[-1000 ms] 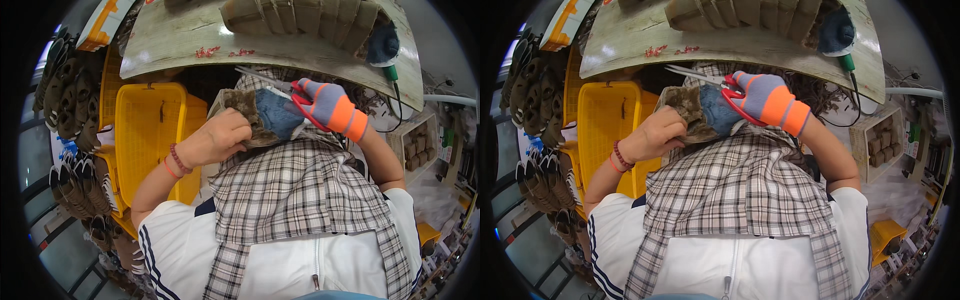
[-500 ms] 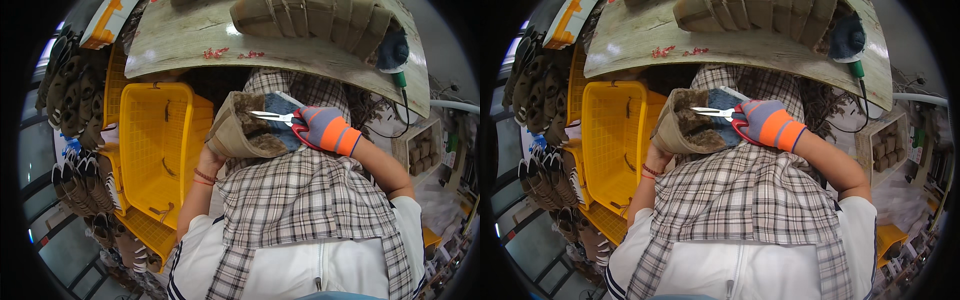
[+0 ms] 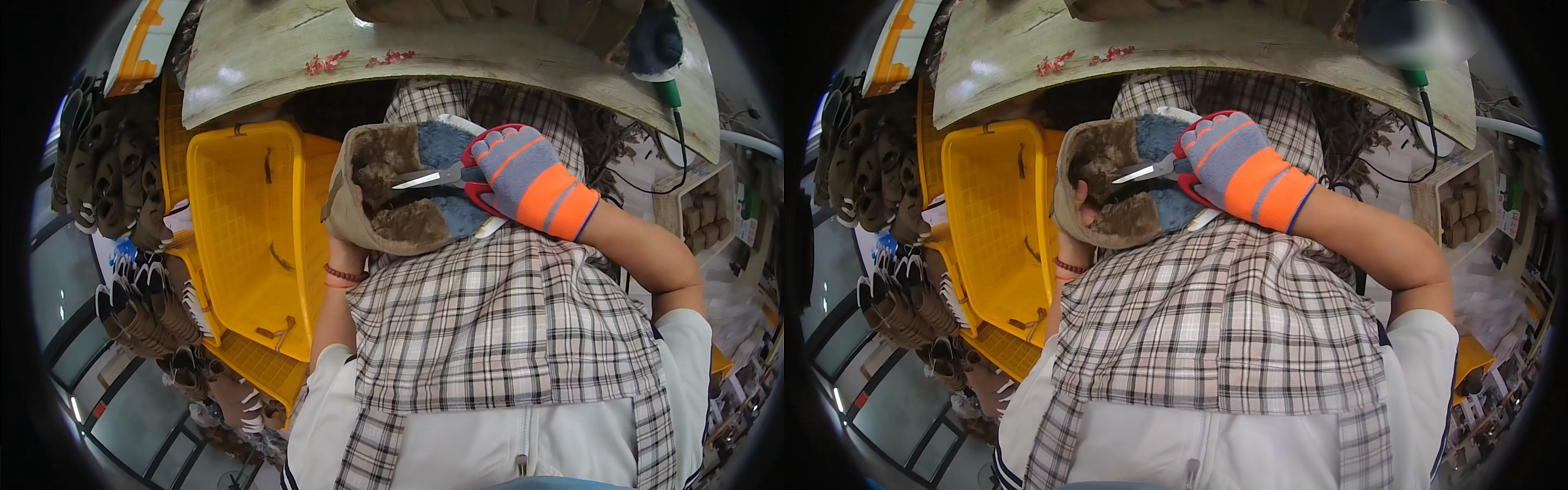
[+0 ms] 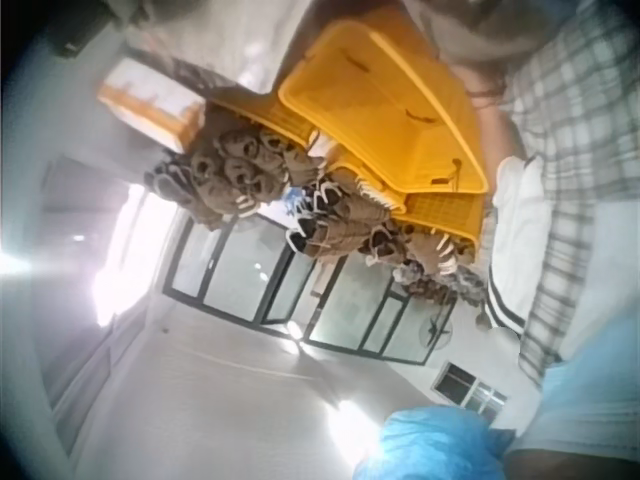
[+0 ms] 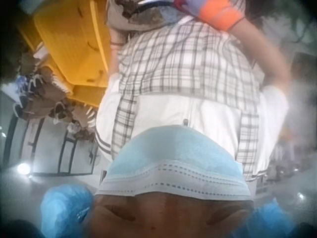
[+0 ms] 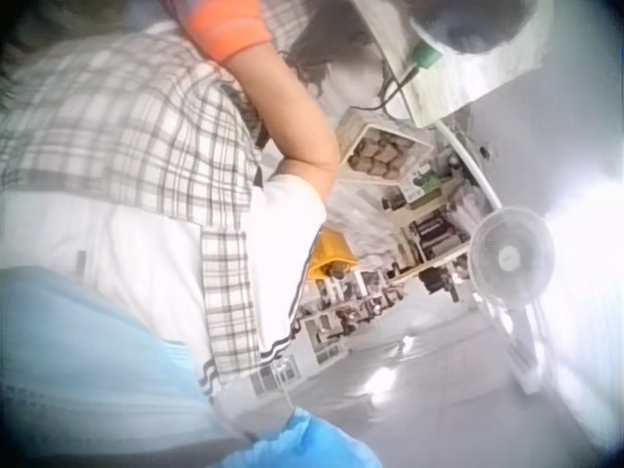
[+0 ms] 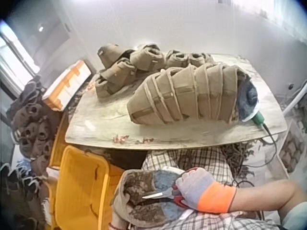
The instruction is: The person uses a green electric trimmer to remove excess lining from the inside of a beige boot. They then switch to red-handled scissors to trim the interior lining of several other boots on the table, working one at a time.
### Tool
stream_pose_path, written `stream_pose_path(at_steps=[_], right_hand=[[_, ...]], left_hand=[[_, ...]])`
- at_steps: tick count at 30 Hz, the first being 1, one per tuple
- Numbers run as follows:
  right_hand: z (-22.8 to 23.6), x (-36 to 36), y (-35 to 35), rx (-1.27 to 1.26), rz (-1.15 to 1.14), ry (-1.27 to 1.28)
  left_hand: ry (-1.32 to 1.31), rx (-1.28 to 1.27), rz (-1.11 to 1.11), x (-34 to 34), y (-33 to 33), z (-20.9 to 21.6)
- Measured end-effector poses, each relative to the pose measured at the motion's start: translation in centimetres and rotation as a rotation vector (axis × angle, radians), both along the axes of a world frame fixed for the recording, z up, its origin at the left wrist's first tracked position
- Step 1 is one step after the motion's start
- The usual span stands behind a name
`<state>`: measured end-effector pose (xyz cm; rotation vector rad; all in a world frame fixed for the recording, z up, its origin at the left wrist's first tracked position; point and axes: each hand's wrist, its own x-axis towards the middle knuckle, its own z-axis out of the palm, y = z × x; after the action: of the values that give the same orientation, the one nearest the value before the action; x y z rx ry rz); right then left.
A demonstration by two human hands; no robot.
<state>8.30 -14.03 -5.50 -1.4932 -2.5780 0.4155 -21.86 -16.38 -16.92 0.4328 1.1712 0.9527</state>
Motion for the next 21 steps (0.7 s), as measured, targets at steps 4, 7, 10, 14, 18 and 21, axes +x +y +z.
stream_pose_path(at_steps=[4, 7, 10, 14, 18, 21], right_hand=[[-0.3, -0.1, -0.5, 0.016, 0.007, 0.055], [-0.8, -0.6, -0.5, 0.027, 0.029, 0.032], [-1.3, -1.1, -0.2, 0.018, 0.053, -0.011], [-1.4, -1.2, -0.2, 0.032, 0.047, -0.012], [-1.4, -0.9, -0.3, 0.04, 0.08, -0.007], [-1.4, -0.8, -0.2, 0.039, 0.121, 0.008]], left_hand=[[-0.125, -0.265, -0.085, -1.7, 0.1, 2.0], [-0.292, -0.504, -0.279, -3.4, 0.7, 4.1], [-0.089, -0.376, -0.323, -3.1, 0.0, 3.9], [-0.028, -0.422, -0.138, -2.4, 0.2, 4.2], [-0.13, -0.323, -0.183, -3.5, -0.8, 2.8], [-0.212, -0.317, -0.178, -4.1, -1.1, 1.8]])
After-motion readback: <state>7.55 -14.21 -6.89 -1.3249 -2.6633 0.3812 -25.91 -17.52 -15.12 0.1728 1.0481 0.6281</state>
